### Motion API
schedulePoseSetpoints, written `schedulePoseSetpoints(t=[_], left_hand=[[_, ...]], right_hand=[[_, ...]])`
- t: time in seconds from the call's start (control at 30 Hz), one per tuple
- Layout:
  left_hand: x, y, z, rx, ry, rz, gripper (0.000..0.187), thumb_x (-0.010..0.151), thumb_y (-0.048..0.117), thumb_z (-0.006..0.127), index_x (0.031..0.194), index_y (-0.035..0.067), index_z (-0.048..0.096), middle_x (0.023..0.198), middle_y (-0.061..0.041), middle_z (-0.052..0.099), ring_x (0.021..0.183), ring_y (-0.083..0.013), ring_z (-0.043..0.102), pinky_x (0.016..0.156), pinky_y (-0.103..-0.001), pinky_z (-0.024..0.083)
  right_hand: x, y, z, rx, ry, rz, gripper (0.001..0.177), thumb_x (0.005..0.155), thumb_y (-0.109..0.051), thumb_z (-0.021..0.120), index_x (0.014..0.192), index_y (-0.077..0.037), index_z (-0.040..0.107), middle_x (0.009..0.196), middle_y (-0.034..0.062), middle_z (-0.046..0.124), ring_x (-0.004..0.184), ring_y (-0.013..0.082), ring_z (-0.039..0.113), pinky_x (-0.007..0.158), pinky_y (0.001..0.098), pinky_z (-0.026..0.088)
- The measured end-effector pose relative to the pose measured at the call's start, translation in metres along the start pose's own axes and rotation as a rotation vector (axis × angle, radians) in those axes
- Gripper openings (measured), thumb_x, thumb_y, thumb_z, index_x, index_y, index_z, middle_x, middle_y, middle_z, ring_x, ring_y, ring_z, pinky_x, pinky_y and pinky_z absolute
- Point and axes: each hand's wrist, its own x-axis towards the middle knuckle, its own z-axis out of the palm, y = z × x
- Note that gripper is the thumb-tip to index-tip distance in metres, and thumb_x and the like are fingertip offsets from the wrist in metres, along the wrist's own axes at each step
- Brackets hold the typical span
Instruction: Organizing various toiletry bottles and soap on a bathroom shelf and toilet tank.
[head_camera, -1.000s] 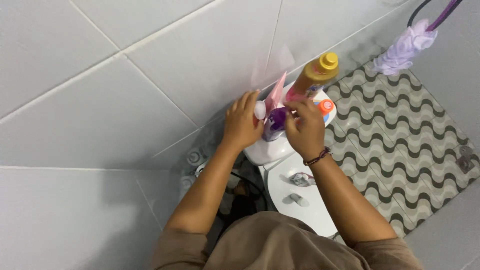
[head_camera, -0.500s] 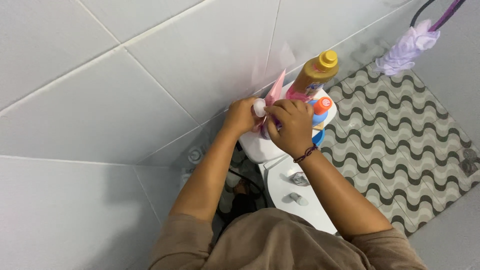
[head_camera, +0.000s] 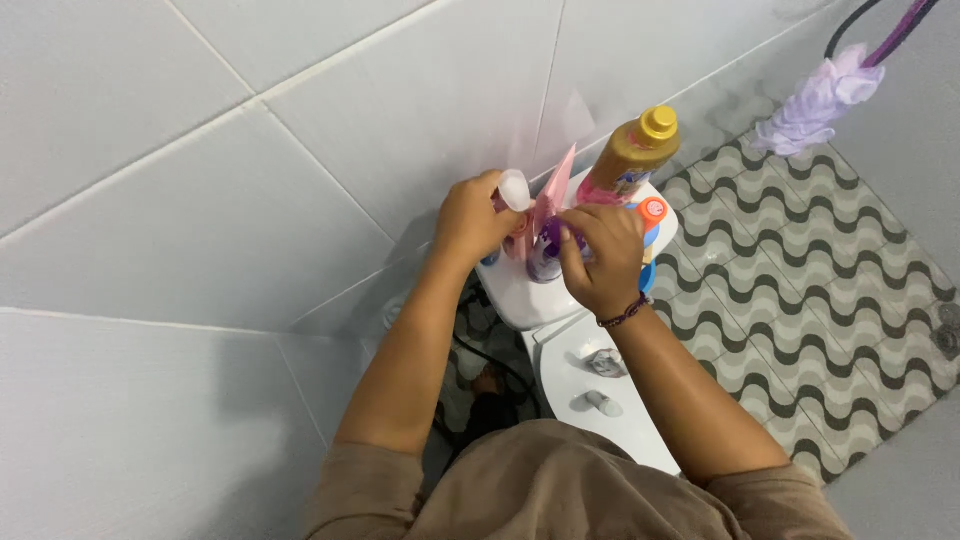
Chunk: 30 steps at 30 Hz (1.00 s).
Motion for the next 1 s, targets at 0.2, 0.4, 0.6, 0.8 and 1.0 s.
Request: schedulePoseSetpoints(t=[0.2, 0.4, 0.6, 0.8, 1.0], left_hand=[[-0.01, 0.055, -0.051, 0.046, 0.101, 0.009, 0.032, 0.086, 0.038, 0.071, 0.106, 0.012, 0.072, 0.09, -0.013, 0.075, 0.094, -0.0384, 0.073, 0.08, -0.05, 0.059], [-0.029, 0.136, -0.115, 0.049, 0.25, 0.047, 0.029, 0.085, 0.036, 0.072, 0.105, 0.015, 0.076, 0.086, -0.008, 0.077, 0.085, -0.0344, 0.076, 0.072, -0.048, 0.061], [-0.037, 0.192, -0.169, -0.009, 0.547, 0.401, 0.03, 0.088, 0.044, 0.067, 0.103, 0.018, 0.065, 0.082, 0.003, 0.072, 0.071, -0.0187, 0.066, 0.067, -0.031, 0.05], [-0.029, 0.183, -0.191, -0.205, 0.754, 0.537, 0.051, 0.103, 0.034, 0.066, 0.145, 0.01, 0.052, 0.147, -0.006, 0.062, 0.125, -0.0228, 0.074, 0.106, -0.035, 0.061], [-0.006, 0.164, -0.206, -0.105, 0.865, 0.593, 0.054, 0.106, 0.024, 0.064, 0.151, 0.002, 0.043, 0.154, -0.018, 0.054, 0.148, -0.0325, 0.057, 0.129, -0.044, 0.05]], right_hand=[[0.001, -0.013, 0.016, 0.054, 0.096, -0.094, 0.042, 0.091, -0.021, 0.075, 0.127, -0.002, 0.064, 0.117, 0.0228, 0.063, 0.107, 0.0442, 0.063, 0.089, 0.0516, 0.05], [0.022, -0.026, 0.059, 0.086, 0.271, -0.049, 0.098, 0.078, -0.022, 0.091, 0.152, 0.011, 0.035, 0.127, 0.0383, 0.055, 0.112, 0.0541, 0.063, 0.096, 0.0531, 0.053], [0.128, -0.102, 0.017, 0.376, 0.185, 0.198, 0.101, 0.087, -0.027, 0.081, 0.162, -0.011, 0.014, 0.147, 0.022, 0.062, 0.136, 0.0322, 0.064, 0.106, 0.0418, 0.056], [0.229, -0.161, -0.008, 0.861, 0.231, 0.046, 0.087, 0.109, -0.016, 0.076, 0.167, -0.025, 0.012, 0.154, 0.0176, 0.063, 0.101, 0.0171, 0.075, 0.082, 0.0289, 0.065], [0.299, -0.178, 0.009, 0.383, 0.271, 0.016, 0.078, 0.103, -0.042, 0.078, 0.159, -0.03, 0.025, 0.122, -0.0047, 0.075, 0.112, 0.0128, 0.079, 0.104, 0.0364, 0.055]])
